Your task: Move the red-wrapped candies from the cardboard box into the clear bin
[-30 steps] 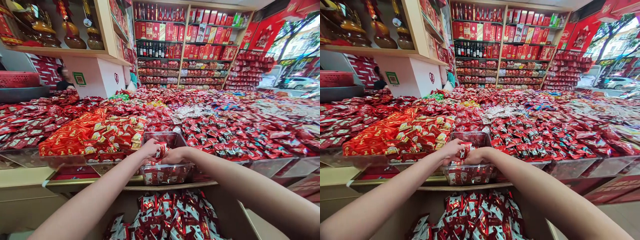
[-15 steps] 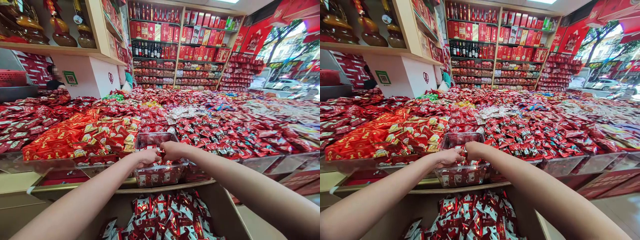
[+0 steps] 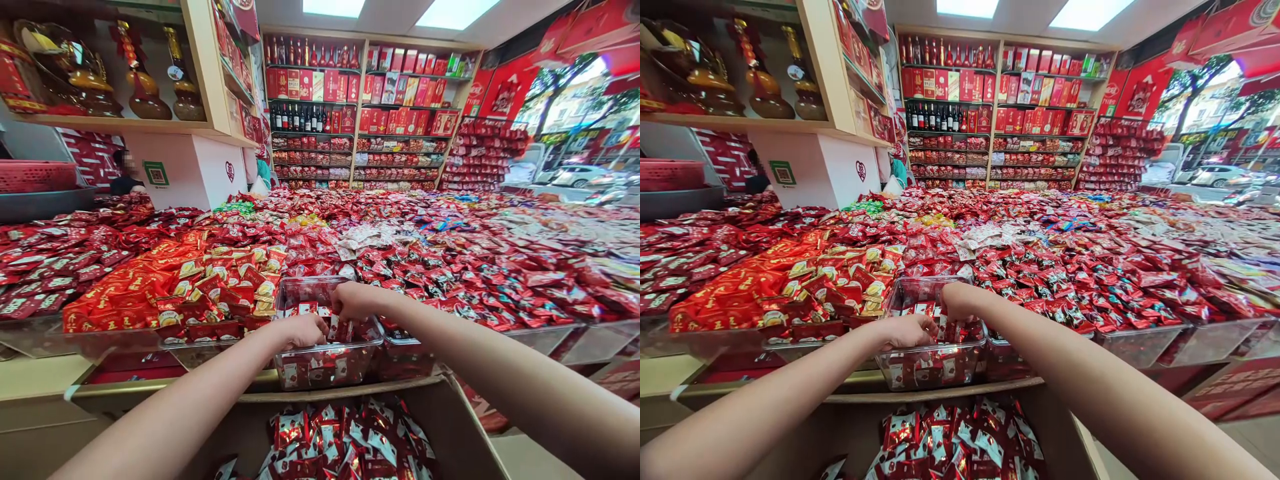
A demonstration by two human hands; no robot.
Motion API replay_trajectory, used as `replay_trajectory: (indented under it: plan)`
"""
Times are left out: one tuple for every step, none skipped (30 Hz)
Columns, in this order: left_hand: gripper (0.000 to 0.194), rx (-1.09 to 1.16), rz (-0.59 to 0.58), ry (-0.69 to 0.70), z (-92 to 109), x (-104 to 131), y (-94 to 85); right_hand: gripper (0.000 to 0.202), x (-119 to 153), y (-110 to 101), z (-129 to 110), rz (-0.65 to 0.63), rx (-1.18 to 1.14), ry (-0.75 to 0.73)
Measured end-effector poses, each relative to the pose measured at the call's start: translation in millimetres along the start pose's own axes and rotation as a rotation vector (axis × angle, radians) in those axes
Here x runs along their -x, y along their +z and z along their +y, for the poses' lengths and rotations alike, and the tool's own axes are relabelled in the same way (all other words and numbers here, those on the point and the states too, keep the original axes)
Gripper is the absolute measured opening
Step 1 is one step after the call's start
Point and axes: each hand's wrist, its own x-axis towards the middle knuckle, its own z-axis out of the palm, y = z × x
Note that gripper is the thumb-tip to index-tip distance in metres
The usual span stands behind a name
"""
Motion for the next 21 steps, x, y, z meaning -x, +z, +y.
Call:
replay_trajectory:
  plan:
    - [0.024,-0.029,-0.020,0.012,0,0,-0.4,0.031,1,-1,0,-0.002,0.006,-0.014]
    - [0.022,-0.057,-0.038,0.024,0,-1,-0.8,0.031,2,-2,-1,0.003,0.015,-0.027]
    - [0.022,-0.084,-0.054,0.037,0,-2,-1.3,0.031,3,-3,-1,0.010,0.026,-0.037]
    - [0.023,-0.109,-0.070,0.049,0,-3,-1.9,0.030,3,-4,-1,0.019,0.038,-0.043]
    - [0.024,-0.133,-0.089,0.063,0,-5,-2.5,0.030,4,-6,-1,0.031,0.050,-0.047]
    - [0.025,-0.155,-0.112,0.077,1,-7,-3.2,0.029,6,-8,-1,0.047,0.059,-0.047]
    - [0.026,-0.178,-0.136,0.093,2,-9,-3.9,0.028,8,-10,-1,0.063,0.065,-0.046]
    - [0.028,-0.202,-0.162,0.107,3,-11,-4.6,0.027,10,-14,0,0.080,0.068,-0.043]
    - [0.031,-0.226,-0.186,0.121,4,-13,-5.3,0.026,12,-17,1,0.095,0.068,-0.039]
    - [0.034,-0.249,-0.209,0.131,6,-14,-6.0,0.024,14,-21,2,0.107,0.064,-0.035]
    - [0.036,-0.271,-0.231,0.137,8,-14,-6.4,0.022,17,-24,4,0.115,0.058,-0.032]
    - [0.037,-0.292,-0.251,0.139,9,-14,-6.6,0.021,18,-27,6,0.119,0.049,-0.034]
    - [0.037,-0.312,-0.265,0.138,11,-14,-6.5,0.023,19,-29,9,0.118,0.026,-0.037]
    - [0.036,-0.331,-0.272,0.138,12,-13,-6.1,0.027,19,-31,11,0.114,-0.007,-0.039]
    - [0.034,-0.351,-0.270,0.138,12,-13,-5.3,0.034,19,-32,14,0.119,-0.029,-0.039]
    - [0.032,-0.372,-0.258,0.138,13,-12,-4.2,0.039,18,-32,17,0.135,-0.037,-0.035]
    - [0.031,-0.393,-0.240,0.136,14,-12,-2.8,0.039,17,-31,19,0.159,-0.028,-0.029]
    - [0.029,-0.413,-0.219,0.131,15,-12,-1.1,0.035,16,-29,21,0.190,-0.004,-0.028]
    - [0.028,-0.430,-0.201,0.123,16,-13,0.7,0.027,14,-26,22,0.222,0.030,-0.032]
    - [0.026,-0.445,-0.182,0.113,17,-13,2.6,0.018,13,-24,23,0.250,0.065,-0.045]
    - [0.025,-0.459,-0.163,0.106,19,-13,4.4,0.014,11,-20,24,0.271,0.085,-0.061]
